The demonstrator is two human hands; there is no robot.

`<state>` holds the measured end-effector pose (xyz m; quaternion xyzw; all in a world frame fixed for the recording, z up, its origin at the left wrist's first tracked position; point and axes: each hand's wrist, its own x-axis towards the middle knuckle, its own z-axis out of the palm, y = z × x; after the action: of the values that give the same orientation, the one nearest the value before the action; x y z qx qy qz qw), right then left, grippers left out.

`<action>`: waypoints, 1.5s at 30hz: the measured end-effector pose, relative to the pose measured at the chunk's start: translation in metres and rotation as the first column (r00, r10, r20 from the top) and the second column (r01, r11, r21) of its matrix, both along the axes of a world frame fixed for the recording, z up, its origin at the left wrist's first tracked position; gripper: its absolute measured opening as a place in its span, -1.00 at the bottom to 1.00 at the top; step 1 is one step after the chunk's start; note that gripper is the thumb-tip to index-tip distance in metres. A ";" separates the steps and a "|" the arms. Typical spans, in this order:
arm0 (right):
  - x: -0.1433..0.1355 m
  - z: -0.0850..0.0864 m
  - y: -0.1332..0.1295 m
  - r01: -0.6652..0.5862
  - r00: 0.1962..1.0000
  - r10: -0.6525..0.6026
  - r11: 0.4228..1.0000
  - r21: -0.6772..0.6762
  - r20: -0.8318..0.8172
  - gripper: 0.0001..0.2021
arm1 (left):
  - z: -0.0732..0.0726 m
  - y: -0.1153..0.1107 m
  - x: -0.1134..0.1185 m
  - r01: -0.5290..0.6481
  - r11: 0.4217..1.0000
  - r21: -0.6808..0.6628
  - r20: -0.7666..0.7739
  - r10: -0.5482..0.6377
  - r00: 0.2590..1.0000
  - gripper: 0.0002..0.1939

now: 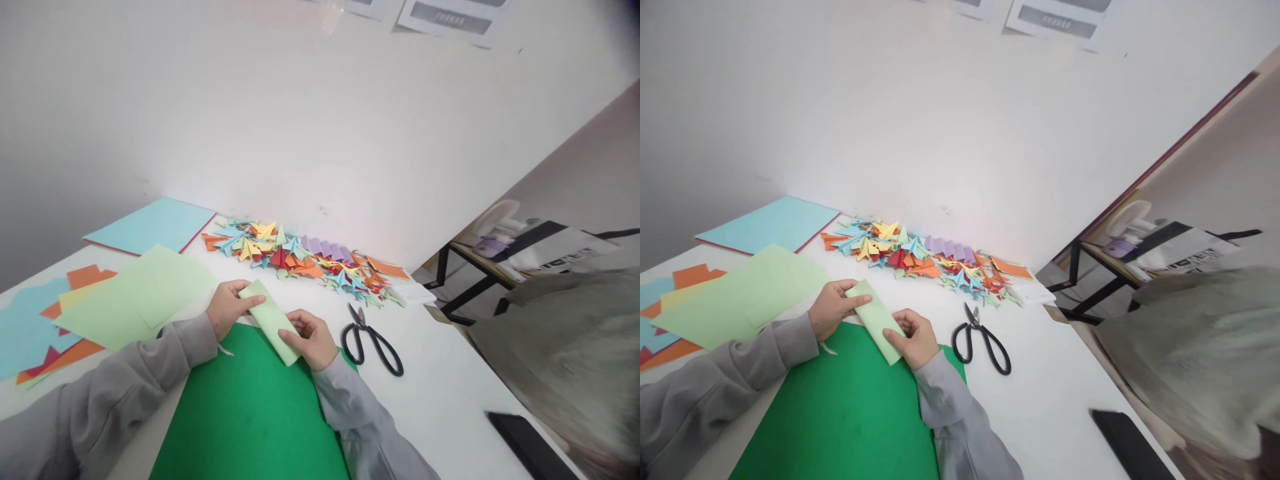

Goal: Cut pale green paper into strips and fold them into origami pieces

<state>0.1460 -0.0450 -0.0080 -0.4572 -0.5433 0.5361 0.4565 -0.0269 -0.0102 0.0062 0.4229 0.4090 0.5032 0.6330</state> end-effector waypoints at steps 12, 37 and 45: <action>-0.008 0.001 -0.005 0.020 1.000 -0.019 0.999 -0.028 0.022 -0.70 | -0.002 -0.006 0.004 0.137 0.989 0.063 -0.146 -0.127 0.981 -0.74; -0.007 0.000 -0.007 0.010 1.000 -0.010 0.998 -0.058 -0.009 -0.72 | -0.006 -0.004 0.004 0.106 0.994 0.024 -0.106 -0.103 0.989 -0.72; -0.006 -0.003 -0.006 -0.006 1.000 0.006 0.998 -0.062 -0.007 -0.72 | -0.006 -0.005 0.003 0.110 0.994 0.015 -0.082 -0.108 0.991 -0.73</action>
<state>0.1396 -0.0513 -0.0110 -0.4676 -0.5263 0.5555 0.4425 -0.0235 -0.0149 0.0003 0.4708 0.4058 0.4541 0.6383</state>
